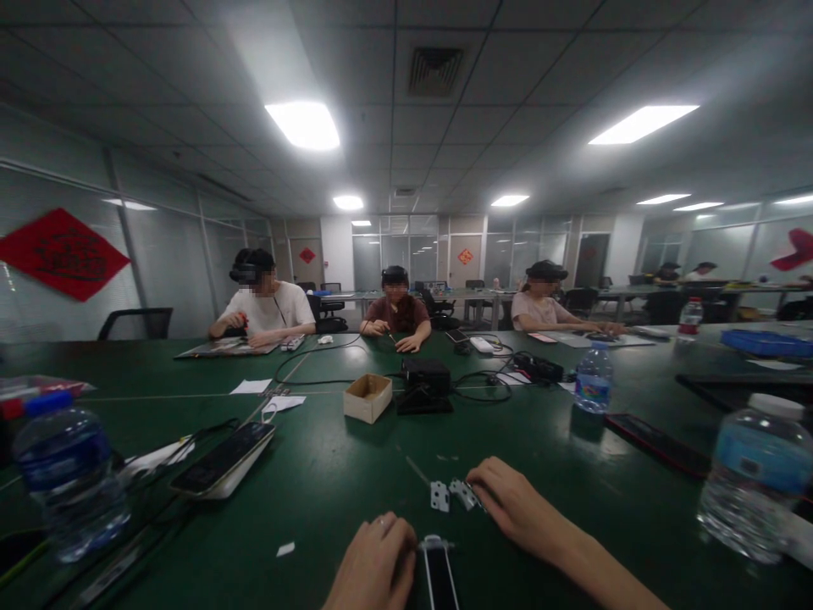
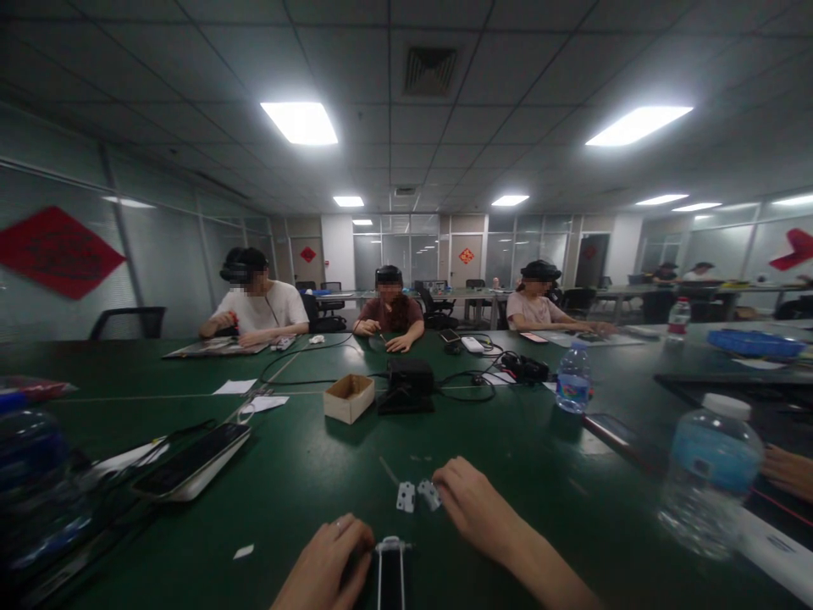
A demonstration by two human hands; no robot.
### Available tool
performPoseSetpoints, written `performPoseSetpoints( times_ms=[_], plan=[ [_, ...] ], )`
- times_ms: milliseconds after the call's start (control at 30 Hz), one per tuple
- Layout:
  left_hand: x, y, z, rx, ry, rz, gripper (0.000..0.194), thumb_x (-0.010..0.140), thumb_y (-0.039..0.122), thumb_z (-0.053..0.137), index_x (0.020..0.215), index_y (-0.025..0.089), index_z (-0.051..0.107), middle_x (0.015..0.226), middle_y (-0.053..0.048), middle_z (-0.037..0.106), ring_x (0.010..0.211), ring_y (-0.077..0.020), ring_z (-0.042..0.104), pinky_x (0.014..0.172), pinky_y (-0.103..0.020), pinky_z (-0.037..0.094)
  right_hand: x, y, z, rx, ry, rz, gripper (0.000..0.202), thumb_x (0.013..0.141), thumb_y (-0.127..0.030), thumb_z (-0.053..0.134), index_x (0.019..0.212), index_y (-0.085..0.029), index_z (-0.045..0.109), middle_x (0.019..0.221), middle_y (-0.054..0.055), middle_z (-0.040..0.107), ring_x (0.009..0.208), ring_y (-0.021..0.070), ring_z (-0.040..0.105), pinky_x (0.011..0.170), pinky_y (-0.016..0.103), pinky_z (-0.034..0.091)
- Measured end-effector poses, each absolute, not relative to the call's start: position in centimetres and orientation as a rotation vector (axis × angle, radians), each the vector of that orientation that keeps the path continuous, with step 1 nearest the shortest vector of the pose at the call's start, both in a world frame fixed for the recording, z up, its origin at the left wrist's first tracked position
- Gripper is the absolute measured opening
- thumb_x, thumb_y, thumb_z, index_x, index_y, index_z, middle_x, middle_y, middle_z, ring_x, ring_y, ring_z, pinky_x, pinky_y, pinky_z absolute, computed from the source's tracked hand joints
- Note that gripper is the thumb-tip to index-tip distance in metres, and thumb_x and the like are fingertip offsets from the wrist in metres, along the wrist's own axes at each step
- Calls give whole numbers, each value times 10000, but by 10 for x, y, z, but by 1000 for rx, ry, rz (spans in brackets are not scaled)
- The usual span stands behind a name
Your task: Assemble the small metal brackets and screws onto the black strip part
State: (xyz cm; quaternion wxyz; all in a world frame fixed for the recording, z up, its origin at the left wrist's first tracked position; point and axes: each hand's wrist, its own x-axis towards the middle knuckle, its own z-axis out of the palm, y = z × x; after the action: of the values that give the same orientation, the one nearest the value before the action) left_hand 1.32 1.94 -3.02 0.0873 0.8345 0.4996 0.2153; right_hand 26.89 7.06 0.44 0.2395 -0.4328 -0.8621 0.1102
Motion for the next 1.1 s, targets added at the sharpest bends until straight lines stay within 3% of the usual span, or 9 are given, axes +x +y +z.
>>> performPoseSetpoints(
  times_ms=[200,333,467,800,967,1100],
  plan=[
    [14,19,-34,2531,1438,887,111,862,199,491,930,217,577,924,-43,639,858,-207,595,754,-303,444,232,49,-11,-831,-2309,259,174,917,-123,415,921,-177,581,908,70,624,846,183,576,752,300,481],
    [14,24,-43,2676,1292,997,94,875,224,491,882,218,585,860,-38,660,800,-197,608,726,-294,441,218,43,-27,-679,-2255,207,139,937,-184,452,878,-191,578,824,47,640,786,166,575,714,271,463],
    [12,26,-44,2765,1199,948,142,932,229,455,930,224,596,872,-29,682,803,-179,624,731,-287,434,216,41,-33,-629,-2234,204,140,933,-212,476,853,-188,588,771,42,649,736,156,574,682,256,448],
    [14,24,-43,2651,1287,1088,280,985,360,406,849,220,606,815,-22,672,759,-169,612,734,-295,425,216,34,-17,-469,-2329,25,206,840,-67,408,910,-170,572,792,66,675,706,168,572,689,300,428],
    [15,17,-31,2655,1241,1079,191,960,283,435,867,226,591,827,-14,668,767,-169,624,744,-282,441,215,30,-7,-451,-2368,23,220,834,-61,392,924,-173,559,798,59,671,703,164,573,690,301,428],
    [13,14,-21,2614,1282,1013,147,918,174,454,892,232,586,885,-12,665,809,-165,628,795,-283,452,223,35,-1,-536,-2379,-16,204,859,-91,406,964,-168,562,915,87,673,812,183,579,744,320,431]
  ],
)
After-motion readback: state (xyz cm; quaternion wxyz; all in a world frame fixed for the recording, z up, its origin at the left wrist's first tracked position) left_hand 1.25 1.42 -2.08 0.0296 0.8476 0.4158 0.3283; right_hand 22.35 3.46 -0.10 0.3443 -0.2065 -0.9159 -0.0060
